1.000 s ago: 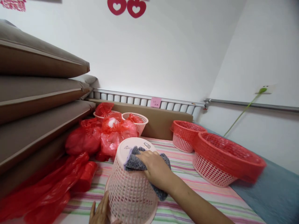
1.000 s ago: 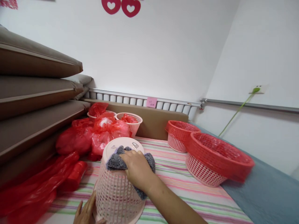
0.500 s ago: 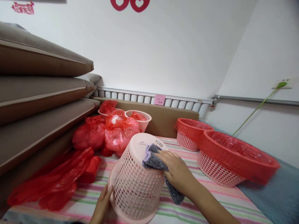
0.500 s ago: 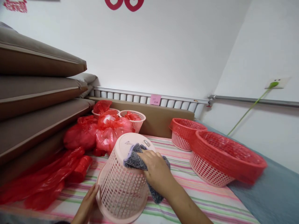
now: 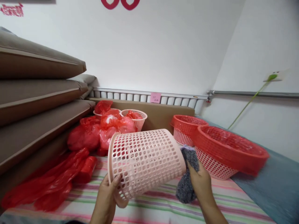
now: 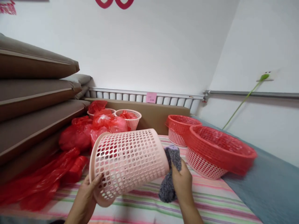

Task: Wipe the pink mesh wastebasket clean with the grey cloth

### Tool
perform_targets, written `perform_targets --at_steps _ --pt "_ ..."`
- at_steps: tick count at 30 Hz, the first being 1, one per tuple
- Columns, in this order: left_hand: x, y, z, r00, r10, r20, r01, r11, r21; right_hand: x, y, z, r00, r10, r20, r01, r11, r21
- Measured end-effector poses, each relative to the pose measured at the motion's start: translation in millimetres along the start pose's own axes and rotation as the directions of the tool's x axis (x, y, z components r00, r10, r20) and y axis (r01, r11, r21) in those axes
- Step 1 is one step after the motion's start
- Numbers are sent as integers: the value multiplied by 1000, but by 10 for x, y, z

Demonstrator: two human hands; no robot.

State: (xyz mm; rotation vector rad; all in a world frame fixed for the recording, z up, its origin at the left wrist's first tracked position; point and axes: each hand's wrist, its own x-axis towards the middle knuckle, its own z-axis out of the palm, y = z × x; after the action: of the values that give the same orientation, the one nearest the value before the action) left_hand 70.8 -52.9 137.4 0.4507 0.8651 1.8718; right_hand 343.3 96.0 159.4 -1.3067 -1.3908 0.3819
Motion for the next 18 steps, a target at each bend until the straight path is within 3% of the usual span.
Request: perform_targets --at_steps 4,8,10,15,18 --pt "-88 -38 9 996 45 -75 -36 992 121 -142 30 242 991 16 -131 5 987 160" --pt "-175 -229 45 991 88 -97 -67 976 207 -98 78 444 987 5 -159 31 974 224" --pt "-196 -373 114 995 96 -36 -84 965 250 -27 136 547 992 -27 -123 54 973 225" --pt "-137 -799 257 977 -33 209 -42 936 349 28 372 778 986 -139 89 114 962 247" --pt "-59 -999 242 952 -90 293 -43 907 418 -163 467 820 983 -171 67 146 948 283"
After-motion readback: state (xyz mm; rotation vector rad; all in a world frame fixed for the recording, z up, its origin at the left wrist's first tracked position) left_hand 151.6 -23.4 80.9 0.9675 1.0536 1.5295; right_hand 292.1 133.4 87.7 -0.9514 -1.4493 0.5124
